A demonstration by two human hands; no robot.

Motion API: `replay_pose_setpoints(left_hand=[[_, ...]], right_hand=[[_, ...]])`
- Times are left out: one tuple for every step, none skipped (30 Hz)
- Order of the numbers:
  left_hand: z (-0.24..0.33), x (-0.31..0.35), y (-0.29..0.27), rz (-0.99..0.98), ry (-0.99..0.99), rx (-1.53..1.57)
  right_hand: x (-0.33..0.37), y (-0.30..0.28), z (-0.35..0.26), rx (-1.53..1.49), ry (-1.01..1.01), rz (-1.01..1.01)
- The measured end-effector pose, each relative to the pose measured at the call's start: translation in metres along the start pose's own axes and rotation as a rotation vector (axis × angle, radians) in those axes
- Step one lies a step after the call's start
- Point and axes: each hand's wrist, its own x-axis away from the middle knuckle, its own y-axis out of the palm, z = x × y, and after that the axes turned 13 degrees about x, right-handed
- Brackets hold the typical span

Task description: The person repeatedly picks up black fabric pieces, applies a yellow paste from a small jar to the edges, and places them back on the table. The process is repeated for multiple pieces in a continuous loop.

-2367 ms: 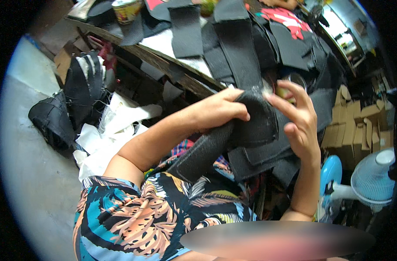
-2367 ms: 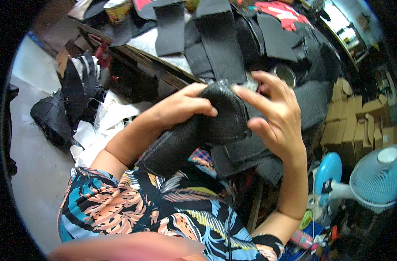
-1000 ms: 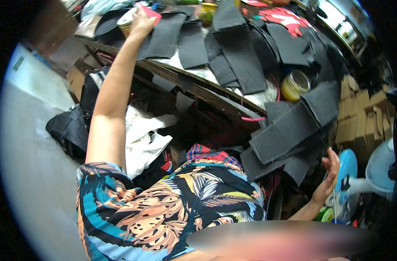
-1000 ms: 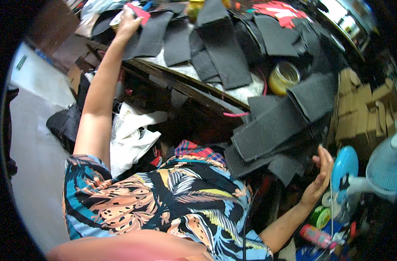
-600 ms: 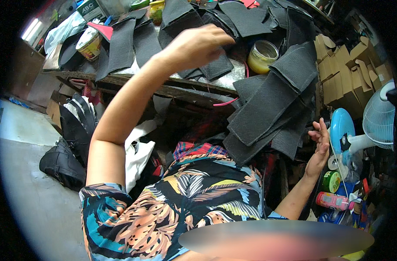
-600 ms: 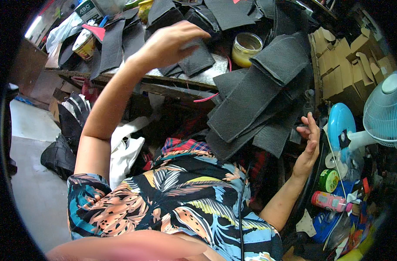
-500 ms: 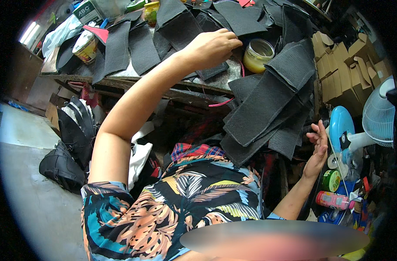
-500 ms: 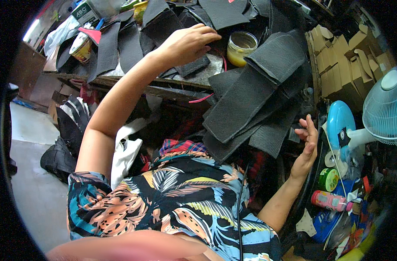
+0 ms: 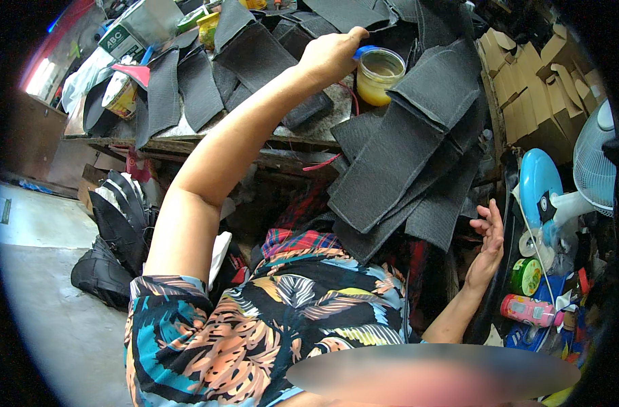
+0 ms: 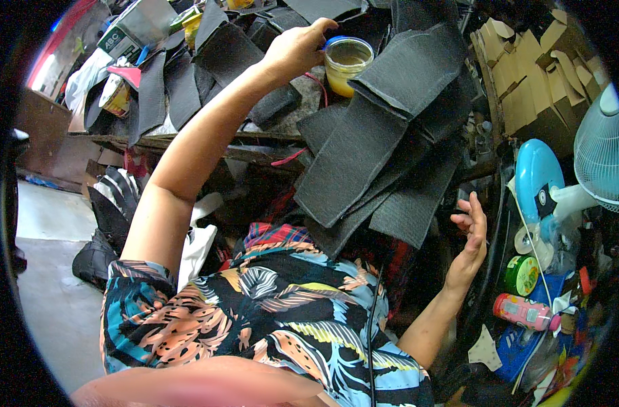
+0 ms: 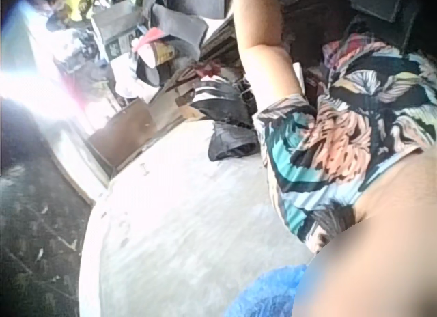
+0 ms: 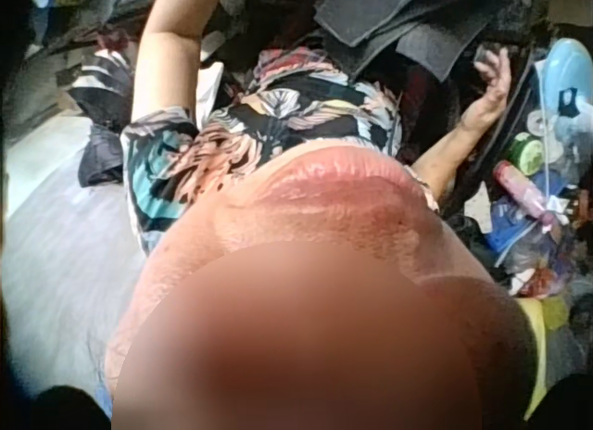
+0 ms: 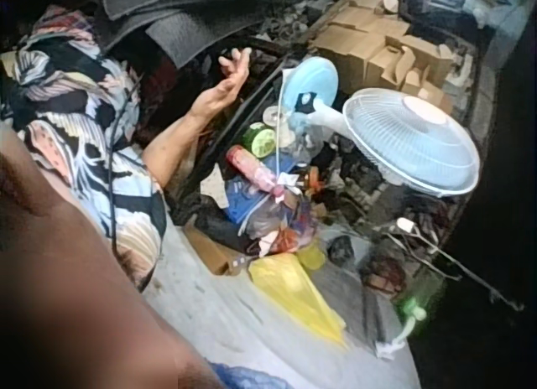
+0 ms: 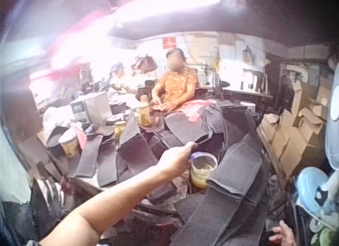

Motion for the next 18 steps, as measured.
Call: replay_pose_setpoints(left_hand=[[0.004, 0.001, -0.004, 0.035, 0.019, -0.001], [0.007, 0.004, -0.008, 0.047, 0.006, -0.022], [0.012, 0.006, -0.012, 0.079, 0.008, -0.042], [0.017, 0.008, -0.014, 0.119, -0.010, -0.073], [0.021, 0.013, -0.020, 0.166, 0.047, -0.106], [0.028, 0.013, -0.020, 0.259, 0.101, -0.182], [0.032, 0.016, -0.023, 0.281, 0.153, -0.207], [0.036, 0.017, -0.026, 0.303, 0.204, -0.233], [0.039, 0.017, -0.027, 0.231, 0.180, -0.173], [0.042, 0.016, -0.028, 0.160, 0.156, -0.113], [0.045, 0.016, -0.027, 0.272, 0.325, -0.164], [0.047, 0.015, -0.025, 0.397, 0.485, -0.232], [0.050, 0.014, -0.023, 0.390, 0.564, -0.212], [0.052, 0.014, -0.020, 0.383, 0.642, -0.191], [0.054, 0.014, -0.017, 0.312, 0.637, -0.122], [0.055, 0.016, -0.016, 0.106, 0.486, -0.051], [0.055, 0.018, -0.015, 0.145, 0.504, -0.003], [0.054, 0.019, -0.015, 0.132, 0.496, 0.015]], right_hand=[[0.000, 0.000, 0.001, -0.005, -0.001, 0.012], [0.001, -0.001, 0.001, -0.005, -0.008, 0.014], [0.001, -0.001, 0.002, -0.006, -0.014, 0.017], [0.002, -0.001, 0.002, -0.006, -0.017, 0.019], [0.002, -0.001, 0.001, -0.006, -0.008, 0.018], [0.002, 0.000, 0.001, -0.003, -0.001, 0.017], [0.002, 0.000, 0.000, 0.003, 0.011, 0.018], [0.002, 0.001, -0.002, 0.002, 0.002, 0.011], [0.000, 0.002, -0.003, 0.007, -0.001, 0.007], [-0.002, 0.003, -0.006, 0.012, -0.004, 0.002], [-0.005, 0.004, -0.008, 0.016, -0.028, -0.004], [-0.009, 0.005, -0.012, 0.019, -0.054, -0.008], [-0.013, 0.006, -0.017, 0.023, -0.079, -0.013], [-0.019, 0.006, -0.022, 0.022, -0.107, -0.022], [-0.025, 0.007, -0.028, 0.019, -0.135, -0.032], [-0.032, 0.007, -0.036, 0.020, -0.167, -0.038], [-0.039, 0.007, -0.044, 0.037, -0.204, -0.047], [-0.048, 0.007, -0.053, 0.056, -0.250, -0.058]])
